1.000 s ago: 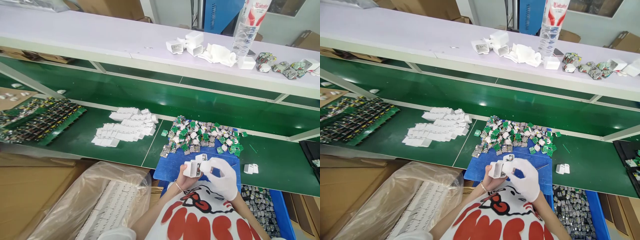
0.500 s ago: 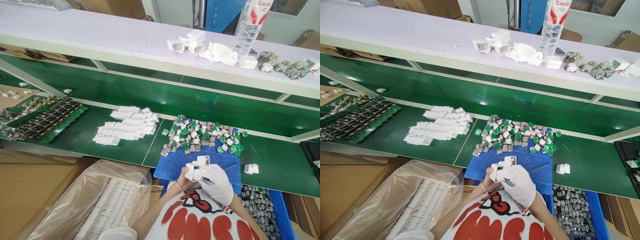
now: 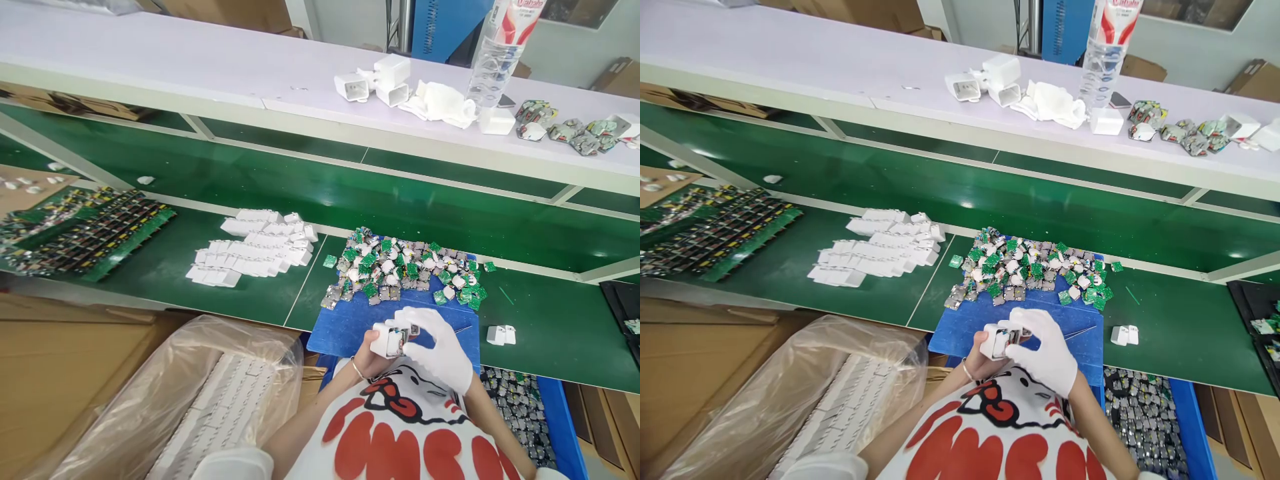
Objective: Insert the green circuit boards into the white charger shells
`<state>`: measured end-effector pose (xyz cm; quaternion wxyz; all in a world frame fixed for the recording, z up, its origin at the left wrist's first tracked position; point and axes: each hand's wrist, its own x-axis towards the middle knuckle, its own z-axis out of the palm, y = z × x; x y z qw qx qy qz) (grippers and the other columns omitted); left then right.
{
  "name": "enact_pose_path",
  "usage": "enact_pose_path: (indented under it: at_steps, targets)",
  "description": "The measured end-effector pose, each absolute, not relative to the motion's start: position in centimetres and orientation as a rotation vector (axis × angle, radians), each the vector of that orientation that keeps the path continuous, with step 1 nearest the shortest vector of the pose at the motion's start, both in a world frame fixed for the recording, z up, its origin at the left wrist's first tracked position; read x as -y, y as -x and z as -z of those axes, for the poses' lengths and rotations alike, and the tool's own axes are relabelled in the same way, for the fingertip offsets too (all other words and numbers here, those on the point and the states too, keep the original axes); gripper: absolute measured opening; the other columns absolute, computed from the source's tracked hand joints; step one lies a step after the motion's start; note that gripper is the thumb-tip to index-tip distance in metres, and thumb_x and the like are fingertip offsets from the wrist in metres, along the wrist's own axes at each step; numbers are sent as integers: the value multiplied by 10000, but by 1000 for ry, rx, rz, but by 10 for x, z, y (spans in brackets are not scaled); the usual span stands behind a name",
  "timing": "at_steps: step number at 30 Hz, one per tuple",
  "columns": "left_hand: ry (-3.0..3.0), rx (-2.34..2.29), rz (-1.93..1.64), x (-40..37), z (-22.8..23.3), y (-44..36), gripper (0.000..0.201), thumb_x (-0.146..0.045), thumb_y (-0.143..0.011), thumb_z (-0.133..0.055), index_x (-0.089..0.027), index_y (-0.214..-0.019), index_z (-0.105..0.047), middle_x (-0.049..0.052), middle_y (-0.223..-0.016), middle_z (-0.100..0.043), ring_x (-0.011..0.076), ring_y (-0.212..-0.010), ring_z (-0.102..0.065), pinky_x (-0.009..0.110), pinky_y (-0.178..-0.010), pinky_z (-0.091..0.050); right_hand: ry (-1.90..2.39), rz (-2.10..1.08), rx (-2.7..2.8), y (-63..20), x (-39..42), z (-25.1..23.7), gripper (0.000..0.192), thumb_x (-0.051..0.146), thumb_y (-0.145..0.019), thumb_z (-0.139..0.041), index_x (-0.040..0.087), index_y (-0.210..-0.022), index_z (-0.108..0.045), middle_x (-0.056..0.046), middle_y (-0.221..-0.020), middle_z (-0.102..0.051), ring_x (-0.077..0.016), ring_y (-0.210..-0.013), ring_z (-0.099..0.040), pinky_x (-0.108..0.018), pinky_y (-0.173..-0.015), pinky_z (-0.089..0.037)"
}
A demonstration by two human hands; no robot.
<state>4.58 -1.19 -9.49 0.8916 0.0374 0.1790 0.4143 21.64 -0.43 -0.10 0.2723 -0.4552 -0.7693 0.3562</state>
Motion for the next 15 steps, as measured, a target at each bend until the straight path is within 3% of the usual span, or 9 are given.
enact_pose_path:
  at_steps: [6,12,15]
  targets:
    - [-16,-370,-861,11,97,-47,336,-376,-660,-702,-159,-913,-662,4,-815,-714,116,-738,-635,216,-734,-459,1183,-1049,2071,-221,-13,0,303,359,-922,-524,189,-1171,-556,-89,-1243,-527,-211,-1083,-539,-433,-929,-461]
    - [-30,-392,-834,11,94,-48,417,-448,-634,-695,-146,-918,-657,50,-854,-711,176,-775,-639,258,-724,-471,1195,-1133,2052,-208,-15,8,359,450,-837,-620,212,-1106,-637,-87,-1184,-605,-246,-1156,-507,-470,-1015,-377]
    - [-37,-416,-839,12,95,-48,402,-432,-636,-691,-145,-916,-659,29,-806,-707,151,-739,-635,234,-711,-465,1218,-1172,2035,-206,-17,11,340,460,-783,-676,230,-1033,-689,-66,-1095,-660,-264,-1161,-508,-435,-1019,-377]
